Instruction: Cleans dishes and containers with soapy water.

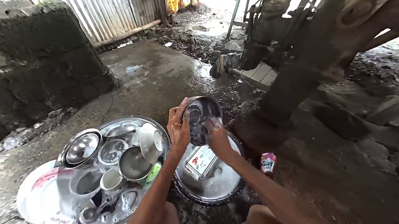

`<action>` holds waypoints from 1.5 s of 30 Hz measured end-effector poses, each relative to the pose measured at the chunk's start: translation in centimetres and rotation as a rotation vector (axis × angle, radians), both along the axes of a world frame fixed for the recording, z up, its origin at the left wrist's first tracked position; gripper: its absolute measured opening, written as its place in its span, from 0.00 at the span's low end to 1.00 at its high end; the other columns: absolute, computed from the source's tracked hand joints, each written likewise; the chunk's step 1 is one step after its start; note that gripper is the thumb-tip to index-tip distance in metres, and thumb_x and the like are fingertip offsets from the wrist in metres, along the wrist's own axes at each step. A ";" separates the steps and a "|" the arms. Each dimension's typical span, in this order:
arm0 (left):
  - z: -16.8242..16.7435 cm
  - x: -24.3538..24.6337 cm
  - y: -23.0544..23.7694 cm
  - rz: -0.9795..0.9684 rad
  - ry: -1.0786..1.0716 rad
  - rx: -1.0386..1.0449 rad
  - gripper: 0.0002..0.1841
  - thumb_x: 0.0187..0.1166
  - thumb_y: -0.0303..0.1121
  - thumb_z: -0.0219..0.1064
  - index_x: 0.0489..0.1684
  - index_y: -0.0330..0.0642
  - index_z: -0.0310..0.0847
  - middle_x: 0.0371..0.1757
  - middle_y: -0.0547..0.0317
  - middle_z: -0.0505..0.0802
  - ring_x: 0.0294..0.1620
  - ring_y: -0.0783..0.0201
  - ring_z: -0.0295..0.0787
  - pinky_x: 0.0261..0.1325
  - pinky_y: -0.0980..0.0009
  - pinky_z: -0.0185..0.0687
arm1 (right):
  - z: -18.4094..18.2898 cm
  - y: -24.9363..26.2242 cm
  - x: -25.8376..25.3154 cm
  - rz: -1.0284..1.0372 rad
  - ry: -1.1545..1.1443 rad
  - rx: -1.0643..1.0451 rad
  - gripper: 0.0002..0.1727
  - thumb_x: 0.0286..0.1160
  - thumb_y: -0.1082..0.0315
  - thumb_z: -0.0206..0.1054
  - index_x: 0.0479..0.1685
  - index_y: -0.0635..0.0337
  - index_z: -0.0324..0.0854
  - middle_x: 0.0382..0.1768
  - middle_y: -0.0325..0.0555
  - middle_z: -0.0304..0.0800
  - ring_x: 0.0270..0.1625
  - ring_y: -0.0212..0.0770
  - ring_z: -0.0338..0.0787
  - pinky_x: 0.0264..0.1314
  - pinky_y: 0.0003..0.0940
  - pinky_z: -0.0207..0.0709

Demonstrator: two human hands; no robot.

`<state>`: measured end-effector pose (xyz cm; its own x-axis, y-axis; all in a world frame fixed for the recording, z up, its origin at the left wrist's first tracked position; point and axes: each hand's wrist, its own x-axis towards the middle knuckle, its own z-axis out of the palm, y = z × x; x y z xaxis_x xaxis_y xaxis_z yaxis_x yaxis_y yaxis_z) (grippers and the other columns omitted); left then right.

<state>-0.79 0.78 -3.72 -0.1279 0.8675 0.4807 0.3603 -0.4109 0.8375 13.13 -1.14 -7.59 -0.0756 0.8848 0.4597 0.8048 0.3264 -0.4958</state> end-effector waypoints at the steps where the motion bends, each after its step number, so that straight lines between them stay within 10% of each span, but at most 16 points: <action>1: -0.1 0.0 -0.1 0.002 0.014 0.032 0.23 0.85 0.29 0.56 0.79 0.45 0.78 0.62 0.43 0.86 0.58 0.52 0.83 0.60 0.50 0.76 | -0.2 -1.2 -1.2 -0.006 0.116 -0.030 0.15 0.77 0.74 0.63 0.54 0.73 0.89 0.59 0.71 0.89 0.66 0.69 0.86 0.72 0.57 0.78; 8: -0.6 1.1 -0.2 -0.069 -0.091 0.130 0.24 0.86 0.29 0.51 0.81 0.43 0.75 0.71 0.43 0.82 0.70 0.55 0.78 0.73 0.58 0.72 | 3.5 -5.3 -6.3 0.262 1.026 -0.171 0.27 0.83 0.71 0.43 0.75 0.80 0.71 0.80 0.69 0.69 0.84 0.46 0.69 0.85 0.34 0.62; 14: 0.3 -1.1 0.0 -0.143 -0.041 0.102 0.20 0.83 0.27 0.58 0.72 0.41 0.84 0.71 0.47 0.85 0.69 0.59 0.82 0.72 0.59 0.77 | -2.9 -3.3 0.8 0.349 -0.102 0.133 0.28 0.81 0.52 0.61 0.72 0.61 0.83 0.75 0.61 0.81 0.80 0.60 0.78 0.83 0.58 0.68; 17: 0.5 -1.7 0.5 -0.182 0.066 0.002 0.18 0.84 0.28 0.62 0.70 0.44 0.86 0.69 0.47 0.87 0.67 0.56 0.84 0.70 0.53 0.77 | -3.6 -0.6 6.1 0.454 -0.418 0.290 0.16 0.79 0.74 0.62 0.62 0.63 0.87 0.69 0.62 0.87 0.77 0.64 0.82 0.80 0.66 0.69; 24: -0.4 1.6 -0.5 -0.121 0.002 -0.197 0.33 0.89 0.39 0.53 0.96 0.56 0.50 0.84 0.39 0.72 0.76 0.42 0.76 0.70 0.40 0.74 | -0.7 -1.8 -3.3 0.069 0.129 0.273 0.15 0.66 0.75 0.68 0.49 0.75 0.90 0.54 0.70 0.91 0.58 0.65 0.92 0.61 0.52 0.86; 33: 1.7 -1.9 0.7 -0.090 0.331 -0.305 0.23 0.91 0.37 0.57 0.85 0.56 0.72 0.65 0.35 0.86 0.63 0.36 0.84 0.65 0.37 0.74 | -3.7 -0.8 5.5 0.476 -0.409 0.224 0.17 0.74 0.79 0.64 0.60 0.62 0.87 0.65 0.60 0.89 0.71 0.64 0.87 0.71 0.60 0.79; 40: -0.2 0.8 -0.4 -0.045 0.233 -0.261 0.28 0.91 0.34 0.50 0.92 0.56 0.59 0.76 0.36 0.78 0.63 0.38 0.83 0.61 0.38 0.77 | -1.4 -3.1 -5.8 0.049 0.259 0.137 0.17 0.68 0.78 0.66 0.54 0.78 0.88 0.60 0.73 0.89 0.64 0.67 0.90 0.68 0.51 0.83; 45: 0.9 -1.7 0.0 -0.014 0.214 -0.132 0.21 0.89 0.30 0.56 0.78 0.50 0.80 0.71 0.43 0.84 0.67 0.46 0.83 0.68 0.43 0.76 | -4.3 -2.9 0.5 0.376 -0.077 0.185 0.20 0.73 0.75 0.64 0.64 0.62 0.88 0.67 0.60 0.88 0.71 0.59 0.87 0.73 0.54 0.80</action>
<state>-2.53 0.82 -2.86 -0.0230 0.9256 0.3779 0.5305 -0.3091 0.7893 13.61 -4.00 -11.92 -0.4179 0.6923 0.5883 0.6454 0.6820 -0.3441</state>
